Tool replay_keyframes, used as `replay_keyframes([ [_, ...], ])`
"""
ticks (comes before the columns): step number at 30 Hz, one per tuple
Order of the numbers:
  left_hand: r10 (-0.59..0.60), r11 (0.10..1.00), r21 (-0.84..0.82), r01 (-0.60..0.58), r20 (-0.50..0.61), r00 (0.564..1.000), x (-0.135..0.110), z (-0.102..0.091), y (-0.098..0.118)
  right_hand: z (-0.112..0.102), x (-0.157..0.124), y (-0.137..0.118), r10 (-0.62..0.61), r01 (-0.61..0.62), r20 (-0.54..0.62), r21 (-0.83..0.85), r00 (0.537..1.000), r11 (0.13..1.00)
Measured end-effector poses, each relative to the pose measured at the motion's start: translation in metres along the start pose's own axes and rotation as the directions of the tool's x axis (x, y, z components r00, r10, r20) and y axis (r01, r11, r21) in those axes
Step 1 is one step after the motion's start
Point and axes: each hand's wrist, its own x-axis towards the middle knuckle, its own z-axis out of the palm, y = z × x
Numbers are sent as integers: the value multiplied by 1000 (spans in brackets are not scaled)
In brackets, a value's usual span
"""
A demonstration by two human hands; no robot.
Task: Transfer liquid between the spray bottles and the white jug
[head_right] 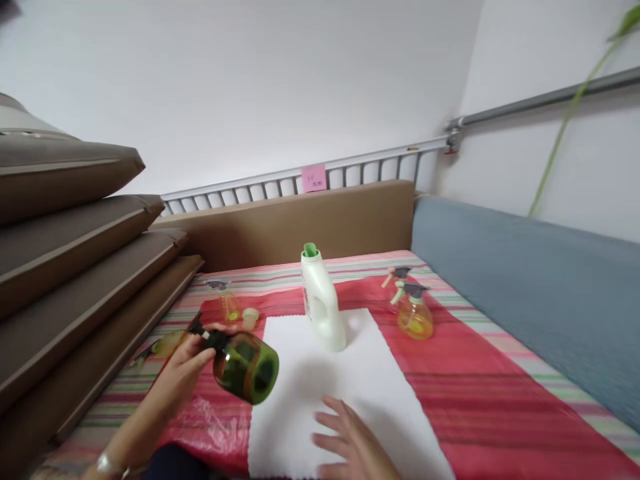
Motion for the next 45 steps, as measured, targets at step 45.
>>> replay_keyframes([
  [45,-128,901,-433,-36,-343,930,-67,118,8,76,-49,-3,-164,92,278,255,947,962],
])
